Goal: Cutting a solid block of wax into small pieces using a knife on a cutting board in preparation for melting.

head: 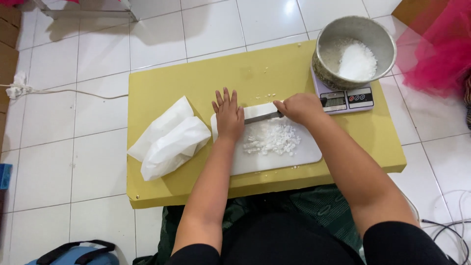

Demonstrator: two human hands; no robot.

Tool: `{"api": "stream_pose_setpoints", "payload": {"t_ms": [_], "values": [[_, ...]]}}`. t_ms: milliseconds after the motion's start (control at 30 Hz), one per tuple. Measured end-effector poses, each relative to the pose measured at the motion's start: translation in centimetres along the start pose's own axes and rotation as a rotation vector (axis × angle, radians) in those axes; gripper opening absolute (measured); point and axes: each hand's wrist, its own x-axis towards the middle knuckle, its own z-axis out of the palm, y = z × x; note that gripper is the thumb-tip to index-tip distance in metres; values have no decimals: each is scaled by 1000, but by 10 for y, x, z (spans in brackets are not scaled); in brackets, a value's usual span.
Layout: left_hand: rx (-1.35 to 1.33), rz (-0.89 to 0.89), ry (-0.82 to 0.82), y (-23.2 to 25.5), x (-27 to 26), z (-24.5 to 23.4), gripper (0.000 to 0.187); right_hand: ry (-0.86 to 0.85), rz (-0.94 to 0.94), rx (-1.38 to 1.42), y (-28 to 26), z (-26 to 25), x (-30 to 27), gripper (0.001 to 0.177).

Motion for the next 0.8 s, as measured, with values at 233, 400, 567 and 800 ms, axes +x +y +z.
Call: {"api": "stream_pose_setpoints", "payload": {"t_ms": [233, 400, 567, 800], "values": [[-366, 206, 243, -18, -54, 1, 43, -92, 172, 448, 37, -42, -95, 59], [37, 34, -181, -2, -60, -2, 69, -68, 294, 670, 65, 6, -120, 48], [-113, -30, -220, 32, -66, 11, 70, -79, 370, 773, 49, 34, -126, 46], [-629, -74, -167, 69, -89, 10, 62, -67, 285, 504, 11, 39, -143, 45]]}}
